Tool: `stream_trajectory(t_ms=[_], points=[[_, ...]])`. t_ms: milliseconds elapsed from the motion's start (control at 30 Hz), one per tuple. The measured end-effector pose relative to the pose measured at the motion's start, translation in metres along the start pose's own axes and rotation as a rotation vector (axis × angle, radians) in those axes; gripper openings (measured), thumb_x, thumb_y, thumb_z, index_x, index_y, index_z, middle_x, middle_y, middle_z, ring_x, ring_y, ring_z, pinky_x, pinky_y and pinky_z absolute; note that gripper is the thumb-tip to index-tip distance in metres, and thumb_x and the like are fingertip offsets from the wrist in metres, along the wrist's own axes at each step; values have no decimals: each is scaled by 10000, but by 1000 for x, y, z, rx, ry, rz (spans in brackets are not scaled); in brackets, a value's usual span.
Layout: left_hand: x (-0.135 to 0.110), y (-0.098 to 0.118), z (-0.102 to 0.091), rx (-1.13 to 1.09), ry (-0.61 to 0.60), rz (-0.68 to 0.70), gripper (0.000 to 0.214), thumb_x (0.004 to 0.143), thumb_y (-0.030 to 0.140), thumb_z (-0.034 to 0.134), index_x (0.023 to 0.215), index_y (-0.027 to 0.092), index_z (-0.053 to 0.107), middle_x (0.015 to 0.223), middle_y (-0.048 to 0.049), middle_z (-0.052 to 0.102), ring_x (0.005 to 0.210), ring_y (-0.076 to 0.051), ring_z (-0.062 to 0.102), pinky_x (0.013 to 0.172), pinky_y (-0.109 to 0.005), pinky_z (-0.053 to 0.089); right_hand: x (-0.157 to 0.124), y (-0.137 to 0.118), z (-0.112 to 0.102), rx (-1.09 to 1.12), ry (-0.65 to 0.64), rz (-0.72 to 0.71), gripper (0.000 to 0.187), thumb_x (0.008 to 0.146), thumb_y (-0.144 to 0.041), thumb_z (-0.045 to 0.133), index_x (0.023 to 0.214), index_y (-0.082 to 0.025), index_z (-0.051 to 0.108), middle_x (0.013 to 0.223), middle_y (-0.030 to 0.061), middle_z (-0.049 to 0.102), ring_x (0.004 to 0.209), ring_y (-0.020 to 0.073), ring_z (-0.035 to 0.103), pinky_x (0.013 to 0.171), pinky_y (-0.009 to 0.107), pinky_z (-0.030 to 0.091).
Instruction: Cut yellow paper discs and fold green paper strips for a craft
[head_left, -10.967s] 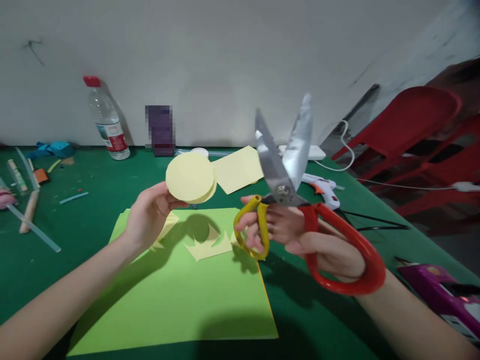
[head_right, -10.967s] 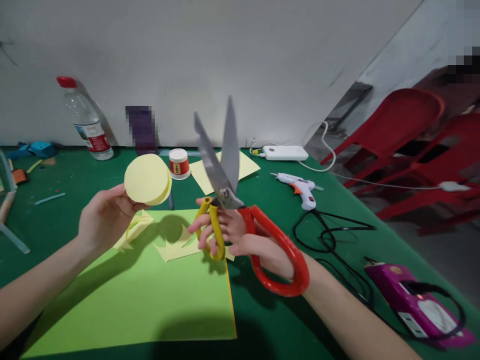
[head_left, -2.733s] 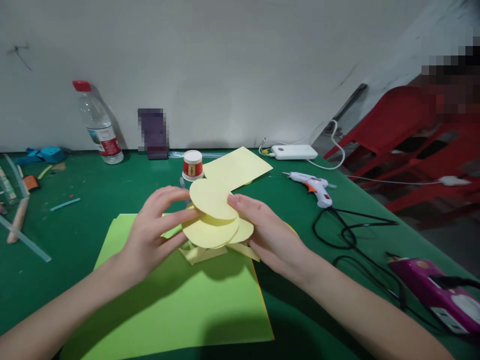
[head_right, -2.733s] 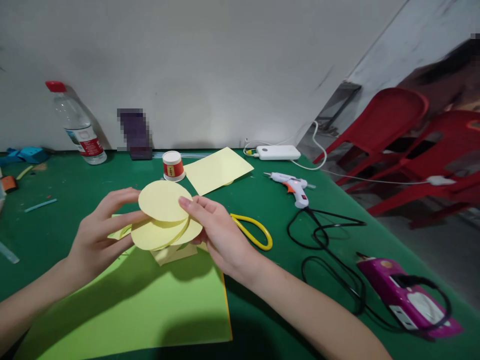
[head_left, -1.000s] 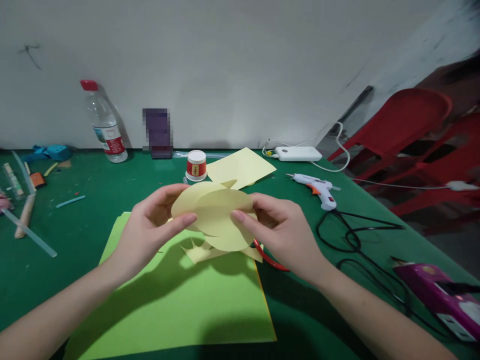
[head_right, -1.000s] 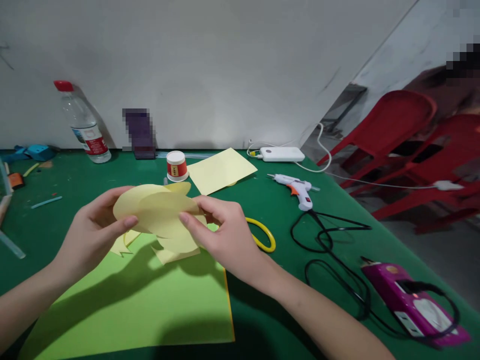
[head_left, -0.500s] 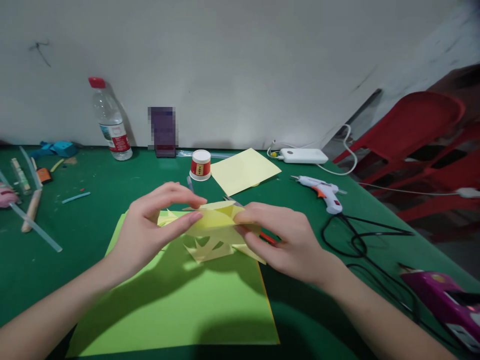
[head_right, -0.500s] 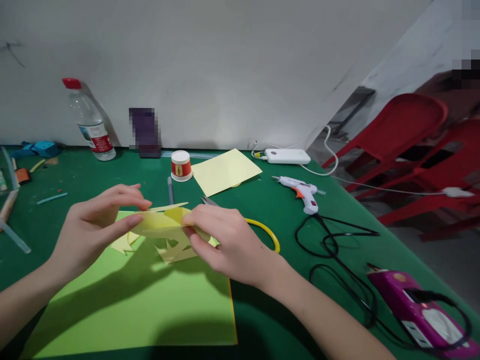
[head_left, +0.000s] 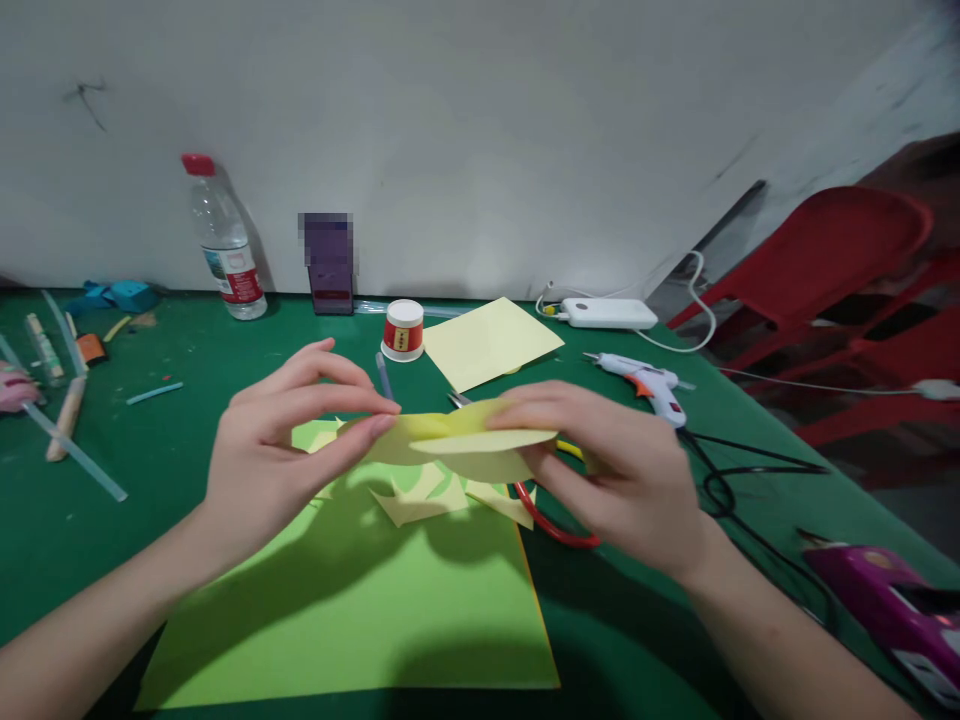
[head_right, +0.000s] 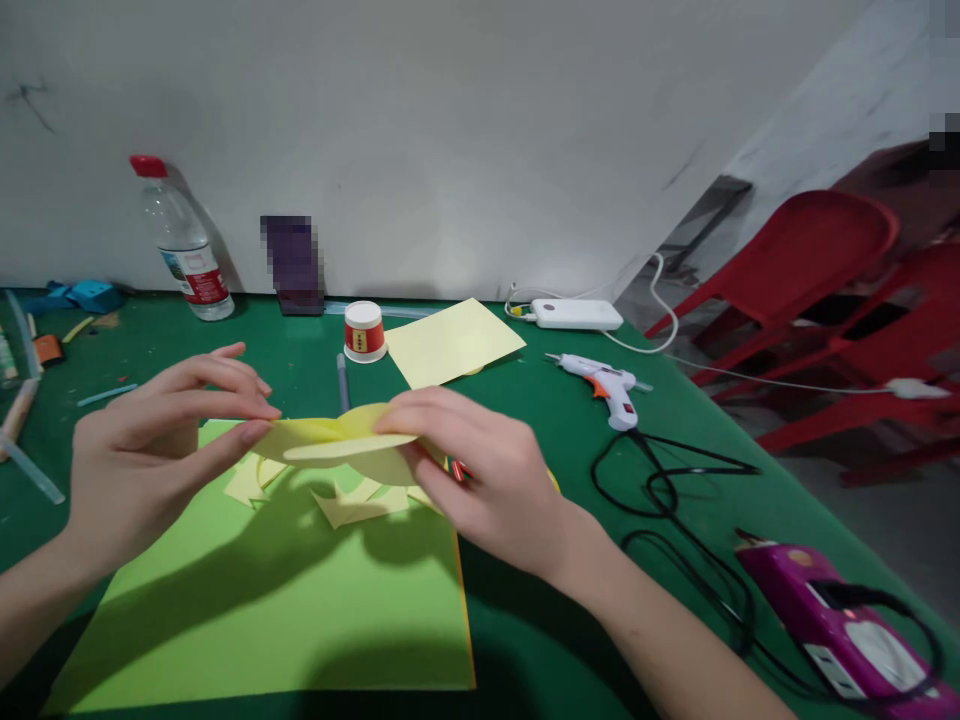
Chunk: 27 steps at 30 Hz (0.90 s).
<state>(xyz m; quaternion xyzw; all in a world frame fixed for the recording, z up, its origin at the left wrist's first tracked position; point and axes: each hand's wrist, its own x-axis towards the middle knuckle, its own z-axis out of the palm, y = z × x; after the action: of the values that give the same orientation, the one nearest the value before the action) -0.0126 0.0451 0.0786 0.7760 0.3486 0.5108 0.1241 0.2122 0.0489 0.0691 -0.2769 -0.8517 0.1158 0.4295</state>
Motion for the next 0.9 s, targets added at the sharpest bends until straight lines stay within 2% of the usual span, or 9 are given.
stream_trajectory(t_ms=[133, 233, 333, 400, 600, 700, 767, 833, 900], points=[[-1, 3, -3, -29, 31, -130, 142, 738, 96, 611, 766, 229, 650, 778, 31, 636, 716, -121, 581, 680, -247, 495, 0, 1, 0, 225, 250, 249, 496, 773, -24, 501, 1173, -297, 392, 902, 13, 611, 736, 135, 600, 587, 238, 498], [-2, 5, -3, -26, 38, -243, 110, 744, 137, 615, 770, 236, 656, 734, 47, 648, 616, -86, 568, 533, -163, 469, 1, 4, 2, 288, 286, 352, 497, 776, -47, 502, 1180, -305, 369, 872, 1, 614, 703, 141, 596, 562, 250, 489], [-2, 6, -1, -74, 7, -333, 71, 733, 173, 632, 752, 234, 663, 696, 51, 656, 573, -76, 569, 482, -132, 455, 3, 5, 4, 160, 229, 417, 289, 759, -54, 488, 965, -242, 564, 876, 9, 618, 719, 138, 580, 554, 241, 453], [-2, 7, 1, -100, -14, -379, 35, 729, 201, 637, 730, 222, 665, 679, 43, 662, 562, -82, 576, 464, -131, 452, 4, 3, 6, 167, 157, 446, 237, 757, -62, 465, 850, -215, 620, 865, 14, 628, 765, 144, 581, 560, 233, 445], [-3, 7, 11, -114, -65, -437, 41, 722, 227, 636, 711, 197, 662, 657, 26, 670, 534, -87, 567, 416, -140, 412, 4, -5, 24, 548, -100, 583, 156, 756, -250, 566, 878, -191, 644, 894, 34, 638, 773, 154, 591, 596, 245, 479], [-6, 0, 18, -120, -131, -391, 46, 743, 222, 618, 736, 199, 657, 681, 20, 663, 587, -100, 575, 509, -177, 459, 0, -3, 37, 511, -25, 566, 96, 714, -226, 615, 789, -180, 654, 819, 30, 656, 732, 153, 587, 609, 259, 475], [-9, -10, 24, -101, -178, -339, 67, 739, 240, 626, 788, 205, 655, 786, -3, 656, 731, -138, 592, 669, -246, 491, -3, 4, 45, 413, 57, 554, 61, 710, -177, 602, 721, -175, 662, 771, 30, 668, 722, 156, 588, 656, 282, 469], [-12, -23, 31, -74, -205, -309, 140, 713, 276, 651, 836, 211, 653, 981, -43, 607, 957, -201, 546, 857, -353, 440, -5, 14, 52, 386, 107, 566, 74, 708, -161, 594, 708, -175, 667, 759, 35, 672, 720, 162, 595, 684, 302, 468], [-15, -37, 38, -84, -232, -363, 162, 713, 297, 647, 853, 216, 657, 1144, -63, 527, 1118, -241, 447, 970, -425, 343, -7, 25, 59, 404, 137, 591, 71, 713, -178, 593, 717, -174, 664, 779, 45, 669, 741, 170, 601, 687, 309, 473]])
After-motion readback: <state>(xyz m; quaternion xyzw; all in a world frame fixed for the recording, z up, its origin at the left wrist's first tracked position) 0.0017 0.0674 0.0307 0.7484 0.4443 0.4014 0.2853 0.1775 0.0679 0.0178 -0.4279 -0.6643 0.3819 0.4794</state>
